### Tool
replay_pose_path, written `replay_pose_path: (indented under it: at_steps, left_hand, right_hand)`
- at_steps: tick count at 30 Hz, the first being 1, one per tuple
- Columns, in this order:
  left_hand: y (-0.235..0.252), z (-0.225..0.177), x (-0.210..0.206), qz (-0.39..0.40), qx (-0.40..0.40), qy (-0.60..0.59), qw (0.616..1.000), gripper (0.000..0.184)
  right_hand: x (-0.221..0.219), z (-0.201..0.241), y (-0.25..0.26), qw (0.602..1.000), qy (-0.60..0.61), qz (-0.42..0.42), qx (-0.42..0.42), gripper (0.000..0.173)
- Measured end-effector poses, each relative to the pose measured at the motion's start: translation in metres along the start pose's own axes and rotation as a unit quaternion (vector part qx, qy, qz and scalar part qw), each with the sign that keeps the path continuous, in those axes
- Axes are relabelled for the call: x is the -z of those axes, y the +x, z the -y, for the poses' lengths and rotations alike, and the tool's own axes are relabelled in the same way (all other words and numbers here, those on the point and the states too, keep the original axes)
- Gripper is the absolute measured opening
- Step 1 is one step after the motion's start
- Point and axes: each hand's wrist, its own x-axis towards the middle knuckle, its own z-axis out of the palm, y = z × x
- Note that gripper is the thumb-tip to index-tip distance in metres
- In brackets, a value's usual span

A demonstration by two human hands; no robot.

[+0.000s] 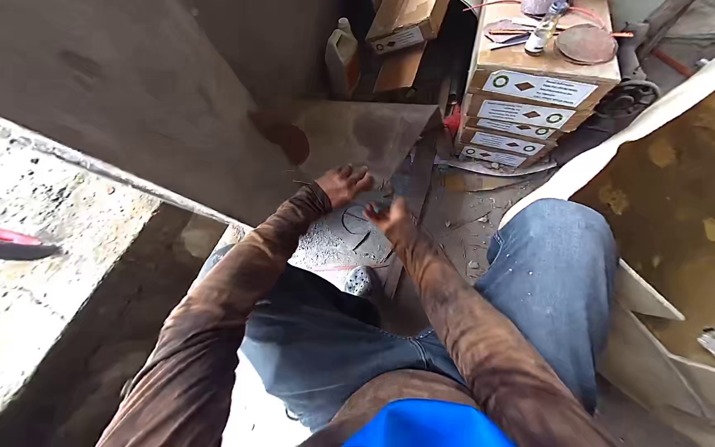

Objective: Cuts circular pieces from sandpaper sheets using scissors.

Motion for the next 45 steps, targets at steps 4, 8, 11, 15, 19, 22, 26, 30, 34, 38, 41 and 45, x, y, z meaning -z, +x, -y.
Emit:
replay_pose_path:
  at_steps: [4, 8, 11, 15, 19, 22, 26, 30, 34, 38, 41, 45]
  left_hand:
    - [-0.017, -0.001, -0.05, -0.005, -0.029, -0.023, 0.999, 0.045]
    - [-0.014, 0.004, -0.038, -0.046, -0.016, -0.015, 0.999, 0.041]
    - [-0.005, 0.011, -0.033, -0.094, 0.003, -0.031, 0.995, 0.039]
    - [-0.013, -0.015, -0.065, -0.087, 0.006, -0.04, 0.995, 0.037]
    - [-0.018, -0.04, -0.098, -0.061, 0.051, -0.083, 0.993, 0.043]
    - [-0.021, -0.054, -0.104, -0.078, 0.086, -0.088, 0.989, 0.041]
    - [-0.005, -0.078, -0.103, -0.101, 0.079, -0.066, 0.99, 0.035]
    - [0.015, -0.1, -0.101, -0.081, 0.071, -0.078, 0.991, 0.034]
    - [0.013, -0.135, -0.029, 0.057, 0.245, -0.193, 0.949, 0.076]
    - [-0.028, -0.181, 0.022, -0.111, 0.436, -0.474, 0.757, 0.052]
    - [-0.018, -0.197, -0.012, -0.107, 0.511, -0.752, 0.402, 0.088]
    - [0.025, -0.184, -0.058, -0.272, 0.504, -0.793, 0.209, 0.077]
  right_hand:
    - [0.045, -0.009, 0.005, 0.991, -0.042, -0.101, 0.071, 0.066]
    - [0.025, 0.008, -0.007, 0.992, -0.049, -0.031, 0.115, 0.07]
    - [0.006, 0.023, -0.01, 0.994, -0.008, 0.03, 0.102, 0.073]
    - [-0.004, 0.031, 0.001, 0.996, 0.032, 0.048, 0.069, 0.067]
    - [0.003, 0.029, 0.02, 0.998, -0.058, 0.001, 0.023, 0.051]
    - [0.002, 0.034, 0.02, 0.983, -0.176, -0.025, 0.048, 0.044]
    - [0.013, 0.051, 0.014, 0.961, -0.259, -0.09, 0.045, 0.043]
    - [0.038, 0.064, 0.001, 0.958, -0.248, -0.139, 0.043, 0.042]
    - [0.047, 0.066, -0.015, 0.963, -0.228, -0.136, 0.054, 0.036]
    - [0.049, 0.067, -0.016, 0.977, -0.182, -0.096, 0.06, 0.045]
    - [0.042, 0.06, -0.022, 0.986, -0.13, -0.068, 0.079, 0.044]
    - [0.038, 0.044, -0.035, 0.981, -0.129, -0.064, 0.133, 0.033]
